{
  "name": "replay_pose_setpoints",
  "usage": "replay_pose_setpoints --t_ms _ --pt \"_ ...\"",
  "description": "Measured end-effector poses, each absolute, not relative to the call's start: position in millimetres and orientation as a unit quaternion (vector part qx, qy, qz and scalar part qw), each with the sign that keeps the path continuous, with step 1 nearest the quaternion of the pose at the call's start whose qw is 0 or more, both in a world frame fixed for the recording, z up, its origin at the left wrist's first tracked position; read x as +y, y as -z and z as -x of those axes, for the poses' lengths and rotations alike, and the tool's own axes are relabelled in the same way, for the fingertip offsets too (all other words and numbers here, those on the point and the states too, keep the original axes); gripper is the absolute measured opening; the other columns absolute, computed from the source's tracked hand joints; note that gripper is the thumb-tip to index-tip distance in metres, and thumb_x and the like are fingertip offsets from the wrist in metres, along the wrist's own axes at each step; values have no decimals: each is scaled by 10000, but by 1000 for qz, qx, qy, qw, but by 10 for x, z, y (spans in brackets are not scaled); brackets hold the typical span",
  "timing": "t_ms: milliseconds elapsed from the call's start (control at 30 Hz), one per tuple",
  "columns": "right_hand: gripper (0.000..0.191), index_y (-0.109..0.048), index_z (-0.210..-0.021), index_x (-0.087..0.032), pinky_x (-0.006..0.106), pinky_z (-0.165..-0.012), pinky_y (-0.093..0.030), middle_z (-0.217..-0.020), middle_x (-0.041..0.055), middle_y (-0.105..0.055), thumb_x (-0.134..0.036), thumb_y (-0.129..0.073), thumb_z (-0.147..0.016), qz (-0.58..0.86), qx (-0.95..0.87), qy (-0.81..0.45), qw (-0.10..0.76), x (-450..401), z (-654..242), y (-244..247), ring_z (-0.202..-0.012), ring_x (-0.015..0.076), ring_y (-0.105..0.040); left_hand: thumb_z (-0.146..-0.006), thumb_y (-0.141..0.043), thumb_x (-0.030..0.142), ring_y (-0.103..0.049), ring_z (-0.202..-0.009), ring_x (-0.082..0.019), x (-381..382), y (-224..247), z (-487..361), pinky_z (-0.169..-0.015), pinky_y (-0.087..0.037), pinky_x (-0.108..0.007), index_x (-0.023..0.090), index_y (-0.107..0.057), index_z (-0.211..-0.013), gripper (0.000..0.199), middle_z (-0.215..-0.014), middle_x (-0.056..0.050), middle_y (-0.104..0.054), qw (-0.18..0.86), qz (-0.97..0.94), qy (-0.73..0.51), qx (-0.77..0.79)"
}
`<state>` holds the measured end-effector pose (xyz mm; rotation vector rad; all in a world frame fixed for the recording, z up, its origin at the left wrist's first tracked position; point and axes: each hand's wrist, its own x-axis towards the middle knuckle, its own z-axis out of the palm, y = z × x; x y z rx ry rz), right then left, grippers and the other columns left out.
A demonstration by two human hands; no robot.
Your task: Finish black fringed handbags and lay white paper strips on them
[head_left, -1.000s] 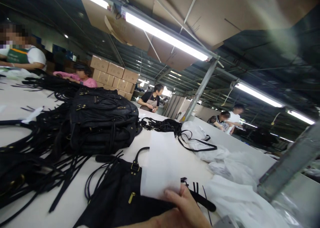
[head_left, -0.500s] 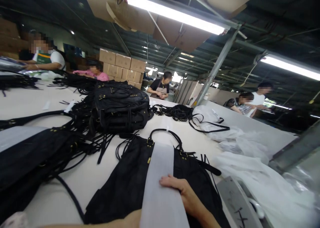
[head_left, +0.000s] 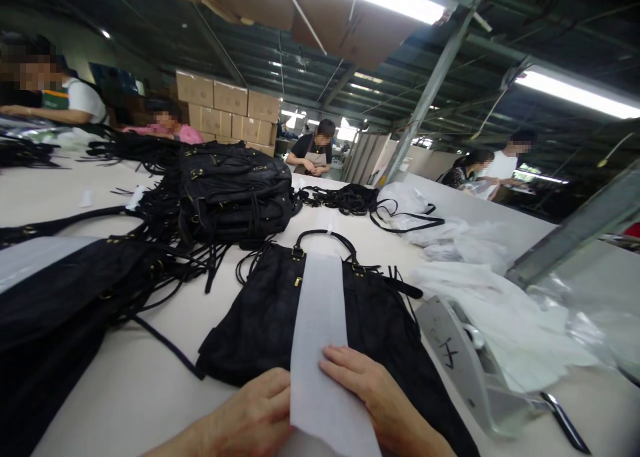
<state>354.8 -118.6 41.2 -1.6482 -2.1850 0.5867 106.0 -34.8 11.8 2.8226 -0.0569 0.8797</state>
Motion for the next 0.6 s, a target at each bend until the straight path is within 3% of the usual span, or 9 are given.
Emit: replay_pose_setpoints --t_ms 133,267,333,467,533,600 --pt "539 -528 -1386 -323 468 -1180 -296 -1475 64 -475 -250 -632 -863 579 -769 -205 175 -1252 -3517 -389 -1365 279 -452 -1010 -339 116 -584 -916 -178 -350 -185 -941 -853 -522 -272 149 -579 -1130 270 -997 -96 -637 109 -933 -344 11" --pt "555 -536 -1379 -331 446 -1175 -315 -1452 52 -507 -264 -671 -845 573 -772 -192 197 -1276 -3512 -362 -1343 268 -482 -998 -333 78 -552 -1101 -214 -371 -101 -1037 -925 -494 -330 142 -542 -1232 320 -1202 -143 -592 16 -909 -413 62" --pt "561 -536 -1382 -320 437 -1164 -338 -1437 55 -523 -293 -684 -842 562 -782 -178 200 -1304 -3509 -372 -1321 267 -508 -1006 -314 96 -579 -1045 -227 -357 -76 -1111 -874 -498 -360 141 -493 -1322 367 -1194 -146 -617 -17 -916 -396 60" --pt "552 -546 -1386 -276 391 -1103 -433 -1369 73 -595 -293 -670 -849 532 -808 -98 234 -1506 -3486 -444 -1237 261 -590 -1016 -303 152 -579 -743 -197 -290 -70 -1194 -685 -476 -332 66 -378 -1404 405 -893 -90 -681 66 -923 -373 63" --pt "483 -572 -1352 -244 334 -1016 -512 -1297 96 -651 -272 -639 -874 530 -797 -5 290 -1696 -3459 -456 -1165 240 -639 -965 -340 104 -571 -740 -204 -250 -79 -1196 -679 -452 -332 97 -448 -1353 403 -884 -85 -681 112 -928 -345 79" --pt "318 -640 -1205 -203 278 -859 -579 -1102 115 -721 -274 -624 -896 514 -782 79 345 -1905 -3411 -413 -998 216 -697 -916 -396 103 -562 -742 -207 -211 -115 -1192 -676 -421 -324 146 -591 -1169 322 -853 -71 -674 167 -933 -303 95"
